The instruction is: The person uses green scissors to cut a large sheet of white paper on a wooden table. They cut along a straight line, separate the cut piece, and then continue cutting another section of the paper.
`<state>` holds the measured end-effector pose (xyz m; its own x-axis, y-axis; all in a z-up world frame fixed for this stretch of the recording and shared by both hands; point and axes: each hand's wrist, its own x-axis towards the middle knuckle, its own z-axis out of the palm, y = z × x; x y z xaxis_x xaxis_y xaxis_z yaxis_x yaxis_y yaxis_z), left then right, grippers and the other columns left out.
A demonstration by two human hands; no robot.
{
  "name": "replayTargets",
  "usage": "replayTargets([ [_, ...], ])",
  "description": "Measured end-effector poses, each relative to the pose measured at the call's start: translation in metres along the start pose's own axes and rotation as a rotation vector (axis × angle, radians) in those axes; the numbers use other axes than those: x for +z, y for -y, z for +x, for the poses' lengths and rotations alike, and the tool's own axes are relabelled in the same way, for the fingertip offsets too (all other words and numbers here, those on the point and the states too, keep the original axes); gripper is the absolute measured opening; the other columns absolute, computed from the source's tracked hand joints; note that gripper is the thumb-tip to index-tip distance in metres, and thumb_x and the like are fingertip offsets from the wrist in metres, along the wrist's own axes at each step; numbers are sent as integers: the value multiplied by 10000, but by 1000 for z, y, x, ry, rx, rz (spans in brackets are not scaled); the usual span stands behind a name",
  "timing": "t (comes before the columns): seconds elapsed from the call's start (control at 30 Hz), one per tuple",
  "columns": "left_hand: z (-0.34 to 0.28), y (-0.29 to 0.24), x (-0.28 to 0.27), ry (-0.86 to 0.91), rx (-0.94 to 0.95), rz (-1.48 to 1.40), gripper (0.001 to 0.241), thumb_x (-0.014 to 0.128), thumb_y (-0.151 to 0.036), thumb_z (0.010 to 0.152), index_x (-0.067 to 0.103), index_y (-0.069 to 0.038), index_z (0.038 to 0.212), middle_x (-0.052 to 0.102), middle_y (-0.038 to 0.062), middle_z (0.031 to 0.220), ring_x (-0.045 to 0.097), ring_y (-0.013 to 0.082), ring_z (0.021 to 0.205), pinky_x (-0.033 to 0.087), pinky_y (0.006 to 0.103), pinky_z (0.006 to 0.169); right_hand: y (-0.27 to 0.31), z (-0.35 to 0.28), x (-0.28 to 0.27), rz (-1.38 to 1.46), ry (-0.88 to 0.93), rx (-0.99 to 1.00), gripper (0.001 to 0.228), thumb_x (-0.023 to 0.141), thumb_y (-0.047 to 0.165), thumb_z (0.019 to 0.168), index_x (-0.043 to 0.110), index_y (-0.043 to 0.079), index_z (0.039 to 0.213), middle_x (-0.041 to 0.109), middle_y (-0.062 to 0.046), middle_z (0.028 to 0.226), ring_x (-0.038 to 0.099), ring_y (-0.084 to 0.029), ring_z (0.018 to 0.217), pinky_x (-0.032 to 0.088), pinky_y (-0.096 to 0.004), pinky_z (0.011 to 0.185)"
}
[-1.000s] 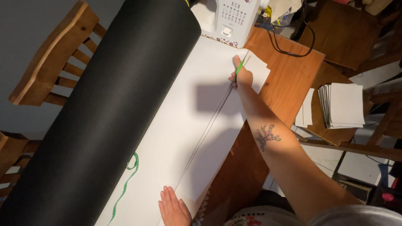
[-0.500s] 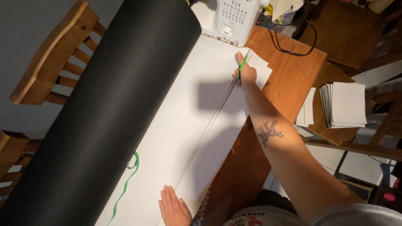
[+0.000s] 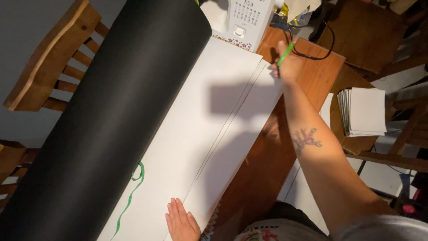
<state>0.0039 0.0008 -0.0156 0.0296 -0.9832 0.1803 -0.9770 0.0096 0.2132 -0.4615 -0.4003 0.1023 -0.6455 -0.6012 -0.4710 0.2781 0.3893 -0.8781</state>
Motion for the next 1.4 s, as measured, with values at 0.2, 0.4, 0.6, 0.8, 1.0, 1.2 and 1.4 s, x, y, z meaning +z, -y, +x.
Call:
replayTargets([
  [0.2, 6, -6, -7, -49, 6, 17, 579, 312, -285, 1066, 364, -66, 1599, 383, 126, 1661, 390, 333, 1522, 318, 497, 1237, -56, 24, -59, -486, -239, -441, 598, 851, 538, 793, 567, 124, 1117, 607, -58, 1094, 652, -238, 955, 508, -417, 833],
  [0.4, 9, -15, -21, -79, 43, 29, 510, 444, -230, 1037, 467, -107, 1531, 451, 140, 1612, 470, 383, 1456, 379, 573, 1193, -89, 41, -62, -152, -92, -201, 534, 732, -164, 736, 325, 180, 775, 415, 85, 671, 452, -35, 664, 670, -378, 760],
  [0.6, 11, -42, -43, 119, -83, -38, 873, 386, -668, 952, 355, -59, 1578, 377, 142, 1642, 307, 341, 1544, 188, 525, 1278, -104, 82, -59, -87, 15, -575, 506, 909, 18, 758, 478, 162, 980, 594, 6, 964, 605, -129, 860, 519, -285, 809],
  [0.8, 4, -55, -35, 177, -34, -16, 1044, 587, -772, 808, 334, -117, 1582, 325, 165, 1658, 307, 367, 1527, 197, 608, 1231, -95, 78, -49, -539, -38, -653, 577, 939, 125, 700, 479, 132, 1047, 527, 31, 991, 557, -155, 842, 500, -328, 816],
  [1.0, 20, -55, -41, 120, -49, -39, 1025, 714, -692, 738, 412, -98, 1517, 485, 167, 1464, 469, 339, 1339, 387, 535, 1078, -95, 152, -50, -833, 182, -509, 638, 998, 366, 645, 619, 139, 1104, 694, 36, 973, 668, -158, 857, 529, -332, 767],
  [1.2, 10, -68, -39, 403, -90, -14, 1145, 723, -768, 749, 303, -121, 1595, 409, 209, 1514, 408, 382, 1355, 313, 584, 1108, -55, 143, -96, -811, 354, -527, 410, 908, 241, 701, 545, 187, 884, 513, 28, 821, 441, -132, 699, 357, -330, 558],
  [1.4, -8, -97, 8, 104, 125, 81, 770, 638, 75, 848, 394, -115, 1553, 492, 196, 1430, 515, 360, 1273, 438, 507, 958, -50, 118, -133, -819, 210, -1208, 254, 746, -55, 929, 625, -40, 1152, 622, -208, 1093, 642, -347, 908, 522, -449, 870],
])
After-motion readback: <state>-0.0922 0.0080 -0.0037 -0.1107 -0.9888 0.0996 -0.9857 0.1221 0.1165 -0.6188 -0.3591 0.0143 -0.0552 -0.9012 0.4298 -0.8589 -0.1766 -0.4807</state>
